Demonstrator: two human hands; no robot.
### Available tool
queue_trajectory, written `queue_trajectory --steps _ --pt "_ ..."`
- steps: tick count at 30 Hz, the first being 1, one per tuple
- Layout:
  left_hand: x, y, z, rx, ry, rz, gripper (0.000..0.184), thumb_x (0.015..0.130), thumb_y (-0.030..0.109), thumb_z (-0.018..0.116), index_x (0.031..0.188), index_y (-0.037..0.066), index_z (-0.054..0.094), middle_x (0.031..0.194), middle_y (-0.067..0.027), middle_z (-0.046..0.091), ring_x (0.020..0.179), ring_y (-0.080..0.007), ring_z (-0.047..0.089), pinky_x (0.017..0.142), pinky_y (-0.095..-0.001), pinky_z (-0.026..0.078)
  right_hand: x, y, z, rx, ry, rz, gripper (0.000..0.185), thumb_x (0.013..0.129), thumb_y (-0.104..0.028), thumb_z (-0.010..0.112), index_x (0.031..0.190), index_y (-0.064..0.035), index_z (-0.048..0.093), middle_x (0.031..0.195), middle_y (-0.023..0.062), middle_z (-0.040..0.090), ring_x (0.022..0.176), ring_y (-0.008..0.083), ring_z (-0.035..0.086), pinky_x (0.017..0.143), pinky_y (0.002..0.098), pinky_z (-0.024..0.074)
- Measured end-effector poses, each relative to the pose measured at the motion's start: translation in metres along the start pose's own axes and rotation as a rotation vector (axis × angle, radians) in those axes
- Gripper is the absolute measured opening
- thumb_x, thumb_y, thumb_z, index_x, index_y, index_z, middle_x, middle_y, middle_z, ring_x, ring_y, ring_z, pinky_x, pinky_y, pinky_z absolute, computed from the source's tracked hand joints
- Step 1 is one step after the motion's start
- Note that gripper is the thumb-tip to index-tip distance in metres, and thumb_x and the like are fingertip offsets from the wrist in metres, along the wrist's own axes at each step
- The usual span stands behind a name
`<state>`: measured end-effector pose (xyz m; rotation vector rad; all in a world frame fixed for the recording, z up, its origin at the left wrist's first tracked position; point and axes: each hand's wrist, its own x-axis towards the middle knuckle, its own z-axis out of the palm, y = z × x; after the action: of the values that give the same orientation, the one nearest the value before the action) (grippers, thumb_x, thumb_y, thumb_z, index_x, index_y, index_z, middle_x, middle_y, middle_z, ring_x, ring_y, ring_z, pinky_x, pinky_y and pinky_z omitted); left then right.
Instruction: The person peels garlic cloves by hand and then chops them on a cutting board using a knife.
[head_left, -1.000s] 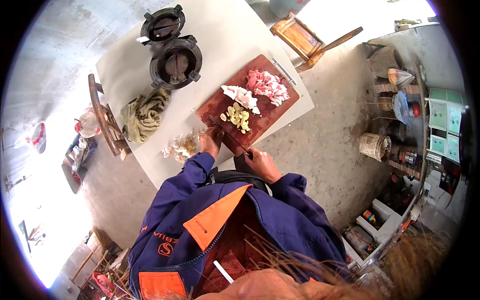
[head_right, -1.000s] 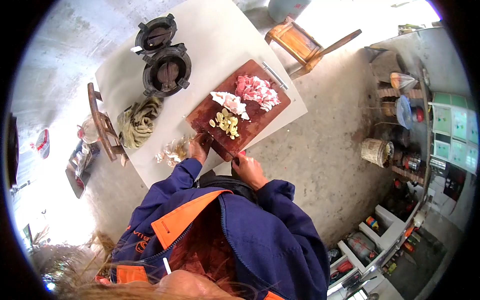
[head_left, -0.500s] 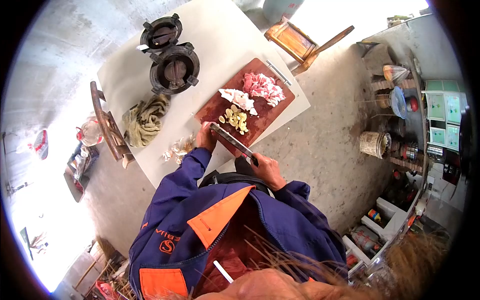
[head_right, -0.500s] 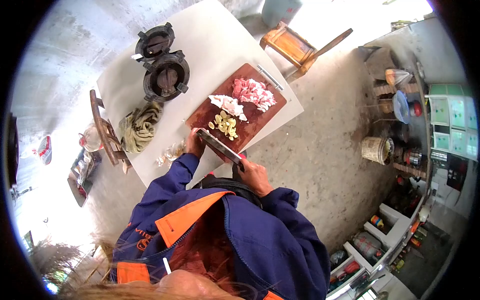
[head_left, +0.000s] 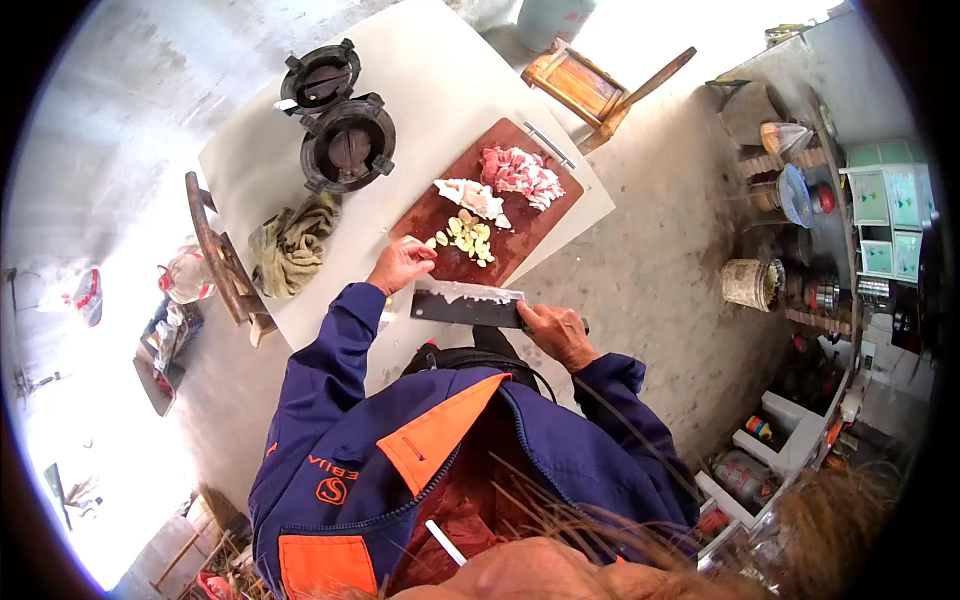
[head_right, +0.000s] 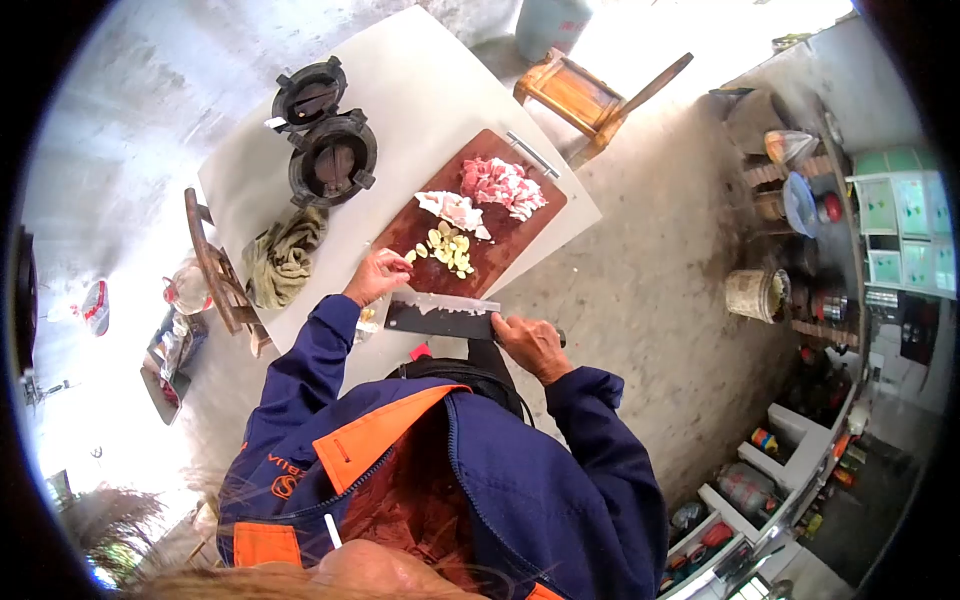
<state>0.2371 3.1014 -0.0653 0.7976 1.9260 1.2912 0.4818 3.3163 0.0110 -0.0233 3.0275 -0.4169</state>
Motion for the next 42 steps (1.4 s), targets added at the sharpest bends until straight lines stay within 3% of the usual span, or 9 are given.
queue_trajectory --steps 4,12,16,21,26,30,35,40,42 --pt "-0.022 0.02 0.002 0.41 0.002 0.173 0.034 0.064 0.026 0.075 0.093 0.012 0.066 0.087 -0.0059 0.058 0.089 -0.024 0.055 0.081 -0.0323 0.045 0.026 -0.016 -0.001 0.019 0.017 -0.182 0.024 0.078 -0.013 0.051 0.101 -0.0071 0.053 0.066 0.0064 0.053 0.06 0.0233 0.059 0.05 0.035 0.0466" --pt "-0.051 -0.043 -0.048 0.764 0.304 -0.122 0.017 0.068 0.011 0.064 0.084 0.013 0.065 0.087 -0.0079 0.059 0.086 -0.027 0.055 0.076 -0.0365 0.046 0.029 -0.03 -0.001 0.082 0.013 -0.201 0.028 0.075 -0.014 0.056 0.101 -0.0062 0.052 0.069 0.0076 0.053 0.063 0.0256 0.058 0.056 0.036 0.047" --pt "-0.019 -0.041 -0.015 0.49 0.381 -0.166 0.015 0.07 0.018 0.064 0.083 0.011 0.065 0.08 -0.0078 0.06 0.079 -0.0248 0.057 0.071 -0.0359 0.046 0.007 -0.02 0.003 0.144 -0.053 -0.017 0.034 0.072 -0.016 0.063 0.104 -0.0105 0.053 0.071 0.0095 0.057 0.064 0.0287 0.059 0.055 0.0387 0.0469" --pt "0.029 -0.014 0.036 0.688 0.481 -0.001 0.035 0.062 0.037 0.074 0.082 0.009 0.065 0.088 -0.0096 0.055 0.089 -0.027 0.051 0.078 -0.0371 0.043 -0.018 -0.012 0.008 0.264 0.087 0.234 0.03 0.071 -0.015 0.065 0.1 -0.0104 0.059 0.077 0.0108 0.062 0.066 0.0299 0.061 0.057 0.0379 0.0484" --pt "0.049 -0.006 0.048 0.784 0.329 -0.037 0.024 0.06 0.028 0.074 0.072 0.01 0.063 0.083 -0.0088 0.053 0.083 -0.0254 0.05 0.076 -0.0369 0.042 -0.032 -0.002 0.02 0.336 0.166 0.384 0.026 0.072 -0.018 0.066 0.097 -0.0117 0.061 0.079 0.0105 0.063 0.066 0.0291 0.061 0.056 0.0368 0.0485" --pt "0.045 -0.013 0.046 0.72 0.325 0.155 0.017 0.064 0.023 0.072 0.07 0.011 0.062 0.074 -0.0052 0.054 0.077 -0.0237 0.052 0.07 -0.0366 0.043 -0.029 0.001 0.026 0.413 0.226 0.448 0.024 0.073 -0.019 0.066 0.095 -0.0113 0.062 0.076 0.011 0.064 0.066 0.0298 0.062 0.057 0.0364 0.0488" --pt "0.036 -0.021 0.042 0.326 0.208 0.064 0.027 0.071 0.033 0.065 0.084 0.009 0.062 0.072 -0.007 0.055 0.073 -0.0256 0.057 0.065 -0.0362 0.045 -0.016 0.006 0.034 0.497 0.196 0.522 0.024 0.074 -0.021 0.067 0.094 -0.0082 0.064 0.074 0.0133 0.064 0.067 0.0276 0.064 0.059 0.0336 0.0495" --pt "0.02 -0.003 0.035 0.365 0.366 0.088 0.031 0.071 0.024 0.068 0.096 0.007 0.061 0.083 -0.0099 0.057 0.081 -0.0272 0.057 0.071 -0.0359 0.046 -0.006 -0.002 0.031 0.645 0.112 0.595 0.025 0.075 -0.022 0.066 0.094 -0.0063 0.064 0.071 0.0157 0.063 0.064 0.0276 0.064 0.057 0.0348 0.0488" --pt "0.003 0.005 0.028 0.239 0.323 -0.04 0.031 0.073 0.018 0.068 0.1 0.006 0.06 0.087 -0.0082 0.06 0.08 -0.021 0.058 0.072 -0.031 0.047 0.001 -0.002 0.037 0.703 0.031 0.595 0.026 0.075 -0.022 0.066 0.094 -0.0046 0.064 0.07 0.0159 0.063 0.062 0.0255 0.064 0.057 0.0338 0.0485"
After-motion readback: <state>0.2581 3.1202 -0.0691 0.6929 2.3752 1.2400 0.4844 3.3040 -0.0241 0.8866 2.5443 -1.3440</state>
